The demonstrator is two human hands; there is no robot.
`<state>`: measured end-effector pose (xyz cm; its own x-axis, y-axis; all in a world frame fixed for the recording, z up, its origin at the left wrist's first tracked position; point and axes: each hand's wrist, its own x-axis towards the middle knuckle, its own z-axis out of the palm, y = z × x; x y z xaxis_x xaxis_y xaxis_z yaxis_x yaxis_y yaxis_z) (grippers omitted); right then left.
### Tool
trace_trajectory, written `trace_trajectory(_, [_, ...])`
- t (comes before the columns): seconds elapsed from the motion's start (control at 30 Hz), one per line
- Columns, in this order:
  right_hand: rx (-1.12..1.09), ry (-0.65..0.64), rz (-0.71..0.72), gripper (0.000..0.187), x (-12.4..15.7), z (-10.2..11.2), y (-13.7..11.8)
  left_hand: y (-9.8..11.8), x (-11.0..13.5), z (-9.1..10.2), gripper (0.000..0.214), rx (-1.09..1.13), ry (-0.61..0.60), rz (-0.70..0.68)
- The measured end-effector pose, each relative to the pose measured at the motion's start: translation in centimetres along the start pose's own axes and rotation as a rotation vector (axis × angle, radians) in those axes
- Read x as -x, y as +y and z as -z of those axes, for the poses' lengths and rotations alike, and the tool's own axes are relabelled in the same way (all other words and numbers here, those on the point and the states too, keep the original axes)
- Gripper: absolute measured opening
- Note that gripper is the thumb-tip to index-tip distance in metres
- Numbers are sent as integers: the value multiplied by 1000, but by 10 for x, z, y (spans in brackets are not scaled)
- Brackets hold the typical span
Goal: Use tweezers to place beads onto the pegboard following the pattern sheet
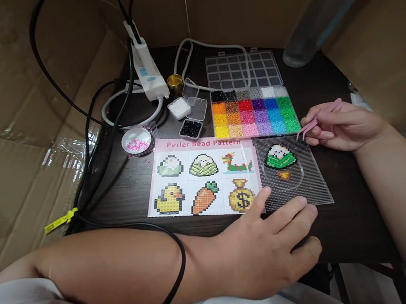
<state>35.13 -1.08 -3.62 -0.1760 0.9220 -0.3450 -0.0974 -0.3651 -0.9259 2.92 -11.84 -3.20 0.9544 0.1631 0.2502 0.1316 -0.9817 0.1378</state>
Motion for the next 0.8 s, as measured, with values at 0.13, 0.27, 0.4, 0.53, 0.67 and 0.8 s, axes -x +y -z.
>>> trace_trajectory(0.13, [-8, -29, -5, 35, 0, -1, -1, 15, 6, -5, 48, -67, -61, 179])
trace_trajectory(0.27, [8, -23, -2, 31, 0, -1, -1, 21, 9, -11, 51, -96, -116, 214])
trace_trajectory(0.4, [11, -17, -5, 32, -1, -1, -1, 22, 10, -13, 51, -81, -116, 234])
trace_trajectory(0.53, [3, -23, -6, 33, 0, -2, -1, 22, 9, -13, 51, -68, -123, 234])
trace_trajectory(0.67, [11, -33, -7, 33, 1, -4, -3, 22, 9, -13, 53, -73, -135, 232])
trace_trajectory(0.8, [2, -44, 4, 34, 0, -5, -3, 22, 9, -13, 54, -80, -131, 225])
